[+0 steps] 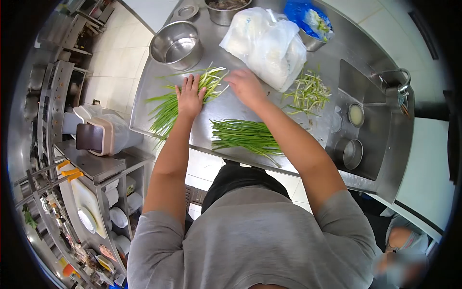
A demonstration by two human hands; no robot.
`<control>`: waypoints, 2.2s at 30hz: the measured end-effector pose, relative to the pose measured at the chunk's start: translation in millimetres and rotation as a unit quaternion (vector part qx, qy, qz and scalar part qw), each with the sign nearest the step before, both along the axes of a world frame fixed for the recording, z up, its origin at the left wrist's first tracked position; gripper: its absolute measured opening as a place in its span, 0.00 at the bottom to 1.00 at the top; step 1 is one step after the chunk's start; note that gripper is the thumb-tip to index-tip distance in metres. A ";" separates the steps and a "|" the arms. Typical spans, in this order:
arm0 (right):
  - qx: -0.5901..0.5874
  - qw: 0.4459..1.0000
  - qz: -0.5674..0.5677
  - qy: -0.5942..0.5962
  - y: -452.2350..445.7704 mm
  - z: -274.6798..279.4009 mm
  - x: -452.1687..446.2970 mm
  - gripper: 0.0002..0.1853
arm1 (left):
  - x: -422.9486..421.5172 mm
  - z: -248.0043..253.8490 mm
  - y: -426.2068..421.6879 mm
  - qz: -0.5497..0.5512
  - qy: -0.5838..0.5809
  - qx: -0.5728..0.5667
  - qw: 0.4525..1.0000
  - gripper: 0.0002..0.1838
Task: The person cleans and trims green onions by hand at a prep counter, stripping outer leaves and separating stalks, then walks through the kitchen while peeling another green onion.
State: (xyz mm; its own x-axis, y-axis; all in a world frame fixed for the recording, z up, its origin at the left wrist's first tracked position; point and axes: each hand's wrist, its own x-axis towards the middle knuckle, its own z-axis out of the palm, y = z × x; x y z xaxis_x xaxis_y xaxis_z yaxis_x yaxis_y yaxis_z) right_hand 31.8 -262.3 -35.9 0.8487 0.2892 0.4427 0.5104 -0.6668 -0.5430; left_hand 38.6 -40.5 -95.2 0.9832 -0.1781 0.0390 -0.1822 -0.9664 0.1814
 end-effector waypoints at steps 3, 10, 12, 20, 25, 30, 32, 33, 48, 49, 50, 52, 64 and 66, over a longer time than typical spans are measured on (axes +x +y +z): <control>-0.140 0.989 0.044 0.008 20.1 -10.0 22.1 0.10 | 0.6 -1.4 2.9 -0.006 -0.006 -0.021 1.000 0.29; -0.239 0.968 0.067 -0.033 32.8 -22.5 41.2 0.08 | 0.7 6.7 7.7 -0.028 -0.008 -0.047 0.998 0.43; -0.243 0.966 0.083 -0.027 31.8 -20.4 42.5 0.07 | -1.0 9.5 7.1 -0.029 -0.009 -0.046 0.998 0.45; -0.080 0.991 0.094 0.047 27.3 -5.9 32.5 0.06 | -2.0 10.5 8.4 -0.036 -0.015 -0.066 0.997 0.48; 0.019 0.991 0.060 0.117 30.8 2.2 29.9 0.04 | -2.4 10.8 7.6 -0.035 -0.010 -0.058 0.998 0.49; 0.148 0.977 0.020 0.150 36.1 -6.5 23.6 0.04 | -2.4 12.9 6.3 -0.032 -0.011 -0.049 0.998 0.49; 0.287 0.922 -0.057 0.253 35.7 -5.3 22.5 0.04 | -2.8 11.1 6.1 -0.030 -0.010 -0.049 0.998 0.49; 0.352 0.881 -0.095 0.300 35.8 -1.3 23.3 0.04 | -2.4 9.8 6.2 -0.029 -0.010 -0.049 0.998 0.49; -0.028 0.928 -0.361 0.094 -164.4 89.7 -43.4 0.18 | -3.7 17.9 5.5 -0.034 -0.022 -0.070 0.997 0.50; -0.132 0.913 -0.377 0.078 -159.4 76.8 -49.6 0.19 | -5.0 19.2 5.5 -0.035 -0.018 -0.072 0.997 0.50; -0.235 0.889 -0.387 0.060 -156.3 65.9 -52.6 0.19 | -6.0 18.1 5.2 -0.038 -0.020 -0.071 0.997 0.50; 0.001 0.907 -0.357 0.225 -99.9 61.4 -43.8 0.17 | -4.6 15.8 6.4 -0.043 -0.028 -0.065 0.997 0.51; -0.275 0.957 0.079 0.039 57.0 4.9 24.1 0.07 | -6.0 8.8 4.1 -0.037 -0.036 -0.035 0.998 0.52; -0.280 0.956 0.089 0.016 56.8 0.7 25.0 0.07 | -5.3 7.2 3.9 -0.035 -0.031 -0.026 0.999 0.51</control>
